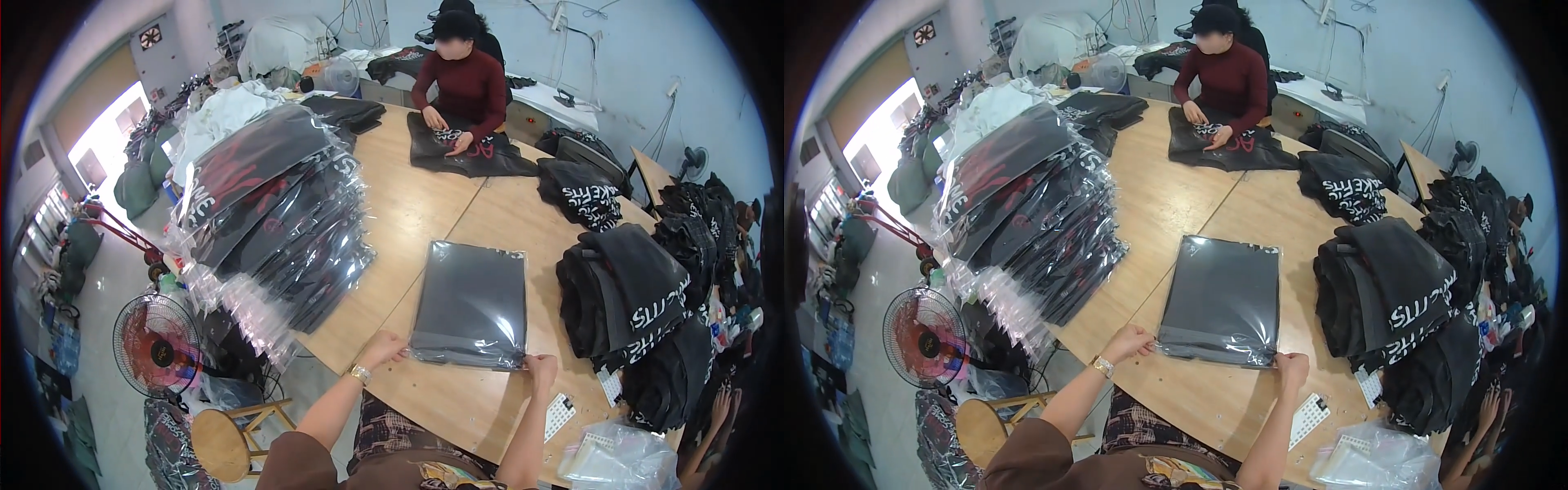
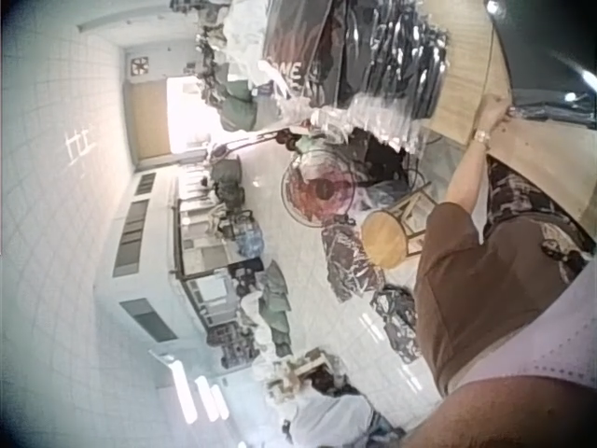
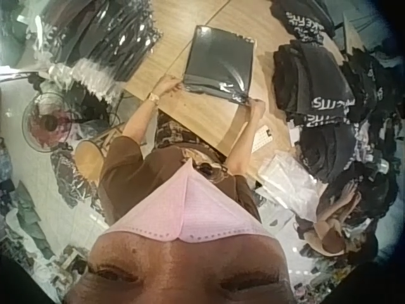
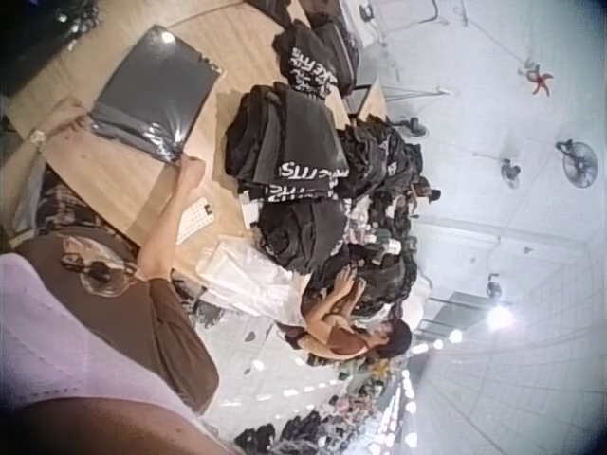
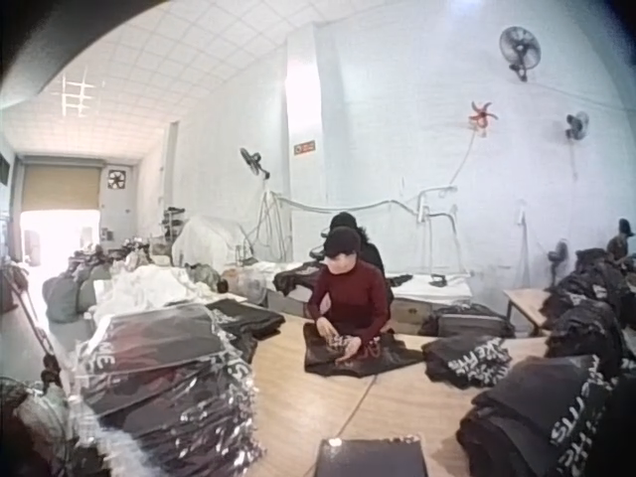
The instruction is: Fold black t-shirts, place them into plastic bags, and apply adhesive labels to the packages.
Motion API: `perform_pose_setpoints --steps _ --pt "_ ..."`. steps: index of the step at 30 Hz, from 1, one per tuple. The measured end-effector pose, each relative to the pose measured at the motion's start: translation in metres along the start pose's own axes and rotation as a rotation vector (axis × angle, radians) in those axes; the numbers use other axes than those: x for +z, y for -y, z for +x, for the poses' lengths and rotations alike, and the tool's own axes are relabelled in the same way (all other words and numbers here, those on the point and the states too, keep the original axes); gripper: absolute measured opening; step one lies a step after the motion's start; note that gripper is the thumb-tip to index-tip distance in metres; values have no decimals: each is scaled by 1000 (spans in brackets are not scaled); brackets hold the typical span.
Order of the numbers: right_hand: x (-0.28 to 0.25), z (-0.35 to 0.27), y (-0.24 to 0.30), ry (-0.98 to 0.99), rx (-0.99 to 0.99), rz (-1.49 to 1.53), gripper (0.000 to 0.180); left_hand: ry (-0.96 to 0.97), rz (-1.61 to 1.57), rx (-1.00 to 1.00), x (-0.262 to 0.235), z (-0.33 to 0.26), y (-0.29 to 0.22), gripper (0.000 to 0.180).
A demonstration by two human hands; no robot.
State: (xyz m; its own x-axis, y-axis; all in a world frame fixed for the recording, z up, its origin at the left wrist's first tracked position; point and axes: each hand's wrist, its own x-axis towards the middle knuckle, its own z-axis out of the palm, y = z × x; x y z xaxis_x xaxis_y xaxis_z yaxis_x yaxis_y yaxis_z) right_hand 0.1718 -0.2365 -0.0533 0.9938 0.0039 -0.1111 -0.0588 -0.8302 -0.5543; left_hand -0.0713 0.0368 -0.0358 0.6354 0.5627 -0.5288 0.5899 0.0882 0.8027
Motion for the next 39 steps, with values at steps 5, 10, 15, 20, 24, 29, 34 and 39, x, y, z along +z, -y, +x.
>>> perform_pose_setpoints --steps 5,10,15,20,24,29,34,39 --pt "-2 14 7 296 179 45 18 33 6 -25 -2 6 1 22" --pt "12 3 -10 3 26 104 20 33 31 -10 1 6 3 22" --pt "8 -3 -13 112 118 433 14 26 10 -26 2 3 2 21" --pt "-1 9 -37 90 144 659 11 -68 -13 -54 0 -1 3 21" --pt "-19 -8 -20 -182 -234 384 13 -285 244 64 2 -26 -11 20" --pt "-19 -58 48 -101 -805 319 35 -642 552 427 41 -28 -32 37" --pt "17 -38 39 177 -865 -349 55 -424 992 814 49 -8 -32 63" --pt "32 -23 29 129 -840 -192 53 -423 658 787 39 11 -8 62"
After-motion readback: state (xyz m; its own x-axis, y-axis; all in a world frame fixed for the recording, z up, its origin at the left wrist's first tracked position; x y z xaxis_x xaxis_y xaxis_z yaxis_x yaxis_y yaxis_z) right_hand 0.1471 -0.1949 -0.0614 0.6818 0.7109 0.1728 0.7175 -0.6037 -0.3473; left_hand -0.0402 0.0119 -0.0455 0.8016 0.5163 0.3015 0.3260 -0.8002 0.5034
